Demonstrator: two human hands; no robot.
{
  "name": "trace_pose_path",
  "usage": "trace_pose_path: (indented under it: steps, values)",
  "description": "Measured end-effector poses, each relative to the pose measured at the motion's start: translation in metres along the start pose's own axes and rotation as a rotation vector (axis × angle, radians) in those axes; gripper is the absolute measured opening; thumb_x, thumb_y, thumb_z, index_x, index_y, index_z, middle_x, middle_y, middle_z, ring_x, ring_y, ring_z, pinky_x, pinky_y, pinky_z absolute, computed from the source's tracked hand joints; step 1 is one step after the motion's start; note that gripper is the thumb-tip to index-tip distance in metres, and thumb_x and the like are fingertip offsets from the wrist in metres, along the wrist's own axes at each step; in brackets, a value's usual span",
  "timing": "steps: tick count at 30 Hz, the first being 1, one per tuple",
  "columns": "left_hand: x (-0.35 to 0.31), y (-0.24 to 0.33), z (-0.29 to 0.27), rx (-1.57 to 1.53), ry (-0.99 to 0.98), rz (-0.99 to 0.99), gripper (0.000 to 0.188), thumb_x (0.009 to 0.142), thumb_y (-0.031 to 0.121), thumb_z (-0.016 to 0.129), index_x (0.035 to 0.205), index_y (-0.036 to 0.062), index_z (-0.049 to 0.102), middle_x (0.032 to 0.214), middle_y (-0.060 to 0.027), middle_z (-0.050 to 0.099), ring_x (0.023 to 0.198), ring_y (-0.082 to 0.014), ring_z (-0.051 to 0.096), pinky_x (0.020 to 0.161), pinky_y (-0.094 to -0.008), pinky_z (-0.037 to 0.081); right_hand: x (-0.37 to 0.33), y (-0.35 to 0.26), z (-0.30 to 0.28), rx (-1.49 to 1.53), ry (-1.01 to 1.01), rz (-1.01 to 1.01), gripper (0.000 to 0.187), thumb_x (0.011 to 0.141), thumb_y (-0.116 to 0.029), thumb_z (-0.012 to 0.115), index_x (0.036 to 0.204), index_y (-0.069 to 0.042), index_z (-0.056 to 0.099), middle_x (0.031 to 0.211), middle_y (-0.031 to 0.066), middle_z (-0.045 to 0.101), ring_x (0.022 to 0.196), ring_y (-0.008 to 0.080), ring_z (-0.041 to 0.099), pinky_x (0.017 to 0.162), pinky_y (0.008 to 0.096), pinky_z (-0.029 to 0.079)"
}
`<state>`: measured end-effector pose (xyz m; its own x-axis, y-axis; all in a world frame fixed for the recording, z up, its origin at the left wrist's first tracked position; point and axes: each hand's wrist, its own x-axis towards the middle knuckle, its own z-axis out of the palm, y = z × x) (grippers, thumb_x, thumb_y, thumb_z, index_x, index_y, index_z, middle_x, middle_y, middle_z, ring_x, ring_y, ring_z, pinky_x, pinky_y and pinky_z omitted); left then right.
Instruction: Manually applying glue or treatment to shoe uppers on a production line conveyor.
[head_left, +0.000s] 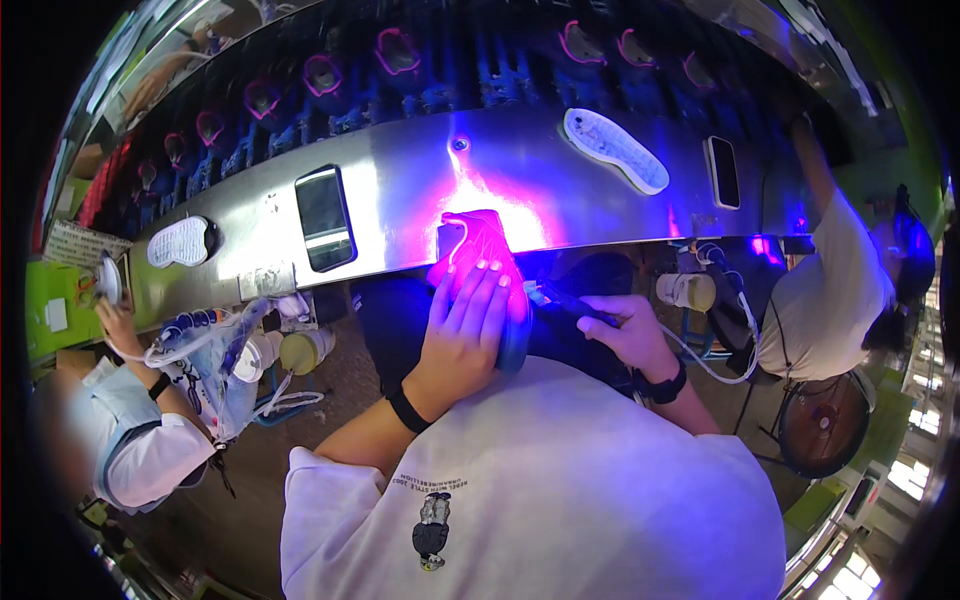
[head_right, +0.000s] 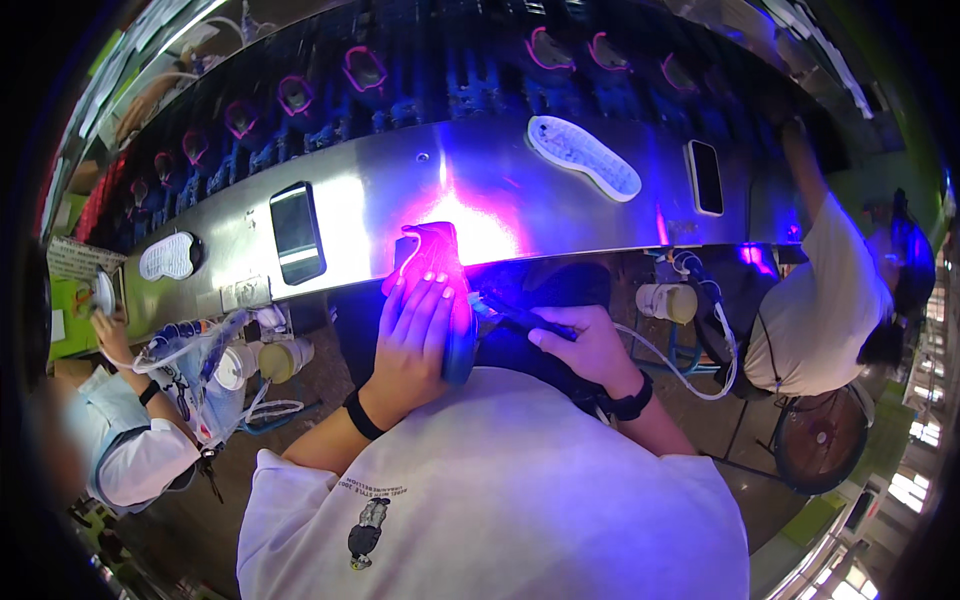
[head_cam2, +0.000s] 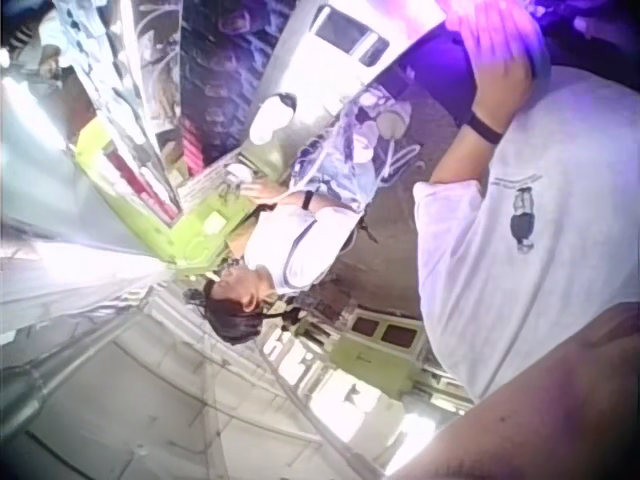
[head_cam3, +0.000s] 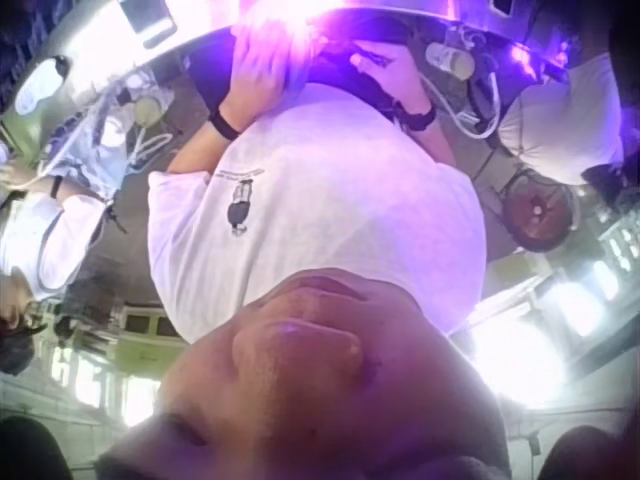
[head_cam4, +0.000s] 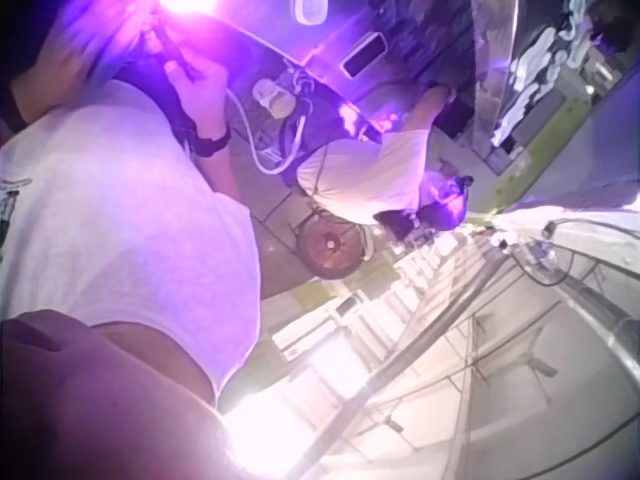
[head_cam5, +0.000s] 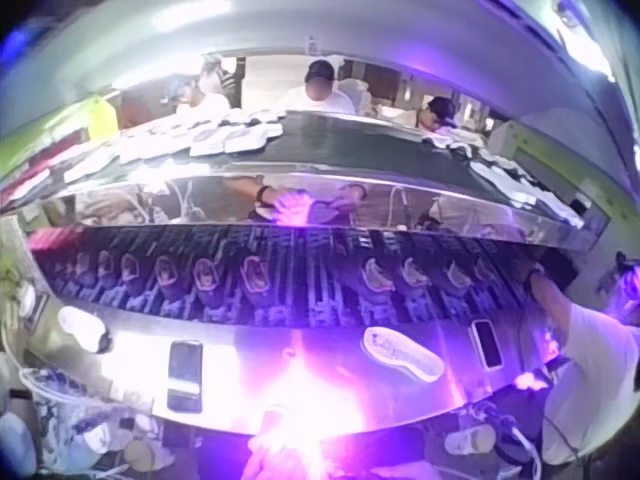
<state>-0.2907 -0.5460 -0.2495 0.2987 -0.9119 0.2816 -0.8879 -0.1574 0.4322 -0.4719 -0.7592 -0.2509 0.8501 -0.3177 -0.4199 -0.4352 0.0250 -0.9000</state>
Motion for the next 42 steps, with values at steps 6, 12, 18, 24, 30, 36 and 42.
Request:
trace_pose_path:
  steps: [6, 12, 18, 24, 30, 36, 42]
  values:
    - [0.026, 0.020, 0.002, 0.099, 0.014, -0.080, 0.075, 0.078, 0.028, 0.079, 0.137, -0.0076, 0.050, 0.136, -0.0248, 0.056, 0.131, -0.0371, 0.055, 0.117, -0.0578, 0.032, -0.006, 0.007, -0.005, 0.118, 0.037, -0.038, 0.035, 0.092, -0.011, 0.073, 0.124, 0.003, 0.070, 0.085, 0.0016, 0.069, 0.075, 0.0081, 0.061, 0.070, 0.0239, 0.050]
    - [0.054, 0.033, 0.004, 0.188, 0.036, -0.090, 0.078, 0.077, 0.035, 0.081, 0.134, -0.0070, 0.052, 0.130, -0.0230, 0.061, 0.126, -0.0345, 0.060, 0.116, -0.0560, 0.033, -0.024, 0.006, -0.012, 0.165, 0.064, -0.018, 0.036, 0.093, -0.014, 0.070, 0.125, 0.003, 0.070, 0.078, 0.0001, 0.067, 0.065, 0.0043, 0.054, 0.058, 0.0208, 0.043]
    - [0.087, 0.043, 0.007, 0.178, 0.057, -0.090, 0.066, 0.074, 0.026, 0.077, 0.125, -0.0108, 0.057, 0.119, -0.0242, 0.064, 0.117, -0.0363, 0.062, 0.111, -0.0576, 0.037, -0.044, 0.009, -0.017, 0.224, 0.125, 0.009, 0.030, 0.093, -0.012, 0.072, 0.120, 0.002, 0.071, 0.079, 0.0000, 0.066, 0.072, 0.0070, 0.059, 0.067, 0.0237, 0.048]
    - [0.113, 0.038, 0.011, 0.222, 0.090, -0.096, 0.066, 0.070, 0.035, 0.082, 0.117, -0.0071, 0.062, 0.110, -0.0212, 0.069, 0.106, -0.0333, 0.068, 0.112, -0.0559, 0.038, -0.039, 0.009, -0.009, 0.024, 0.420, -0.208, 0.029, 0.088, -0.008, 0.077, 0.115, 0.000, 0.073, 0.076, 0.0028, 0.064, 0.069, 0.0081, 0.056, 0.064, 0.0253, 0.045]
    - [0.132, 0.020, 0.011, 0.127, 0.049, -0.162, 0.079, 0.061, 0.041, 0.088, 0.123, -0.0021, 0.062, 0.115, -0.0175, 0.071, 0.107, -0.0287, 0.070, 0.117, -0.0522, 0.033, -0.019, -0.035, -0.049, -0.385, 0.431, -0.286, 0.032, 0.083, -0.006, 0.080, 0.114, -0.002, 0.073, 0.073, 0.0054, 0.059, 0.064, 0.0129, 0.053, 0.060, 0.0285, 0.043]
    - [0.147, -0.005, 0.003, -0.014, 0.079, -0.204, 0.081, 0.063, 0.039, 0.089, 0.126, -0.0023, 0.060, 0.114, -0.0177, 0.070, 0.106, -0.0294, 0.070, 0.115, -0.0527, 0.036, 0.017, -0.060, -0.071, -0.553, 0.312, -0.285, 0.033, 0.082, -0.004, 0.079, 0.114, -0.001, 0.073, 0.078, 0.0072, 0.064, 0.068, 0.0144, 0.059, 0.063, 0.0282, 0.045]
    - [0.142, -0.043, 0.000, 0.034, -0.010, -0.217, 0.094, 0.066, 0.033, 0.089, 0.144, 0.0016, 0.047, 0.117, -0.0183, 0.066, 0.110, -0.0345, 0.065, 0.103, -0.0497, 0.047, 0.065, -0.040, -0.057, -0.385, 0.432, -0.393, 0.030, 0.086, -0.008, 0.078, 0.115, 0.000, 0.073, 0.080, 0.0049, 0.068, 0.066, 0.0137, 0.060, 0.064, 0.0273, 0.047]
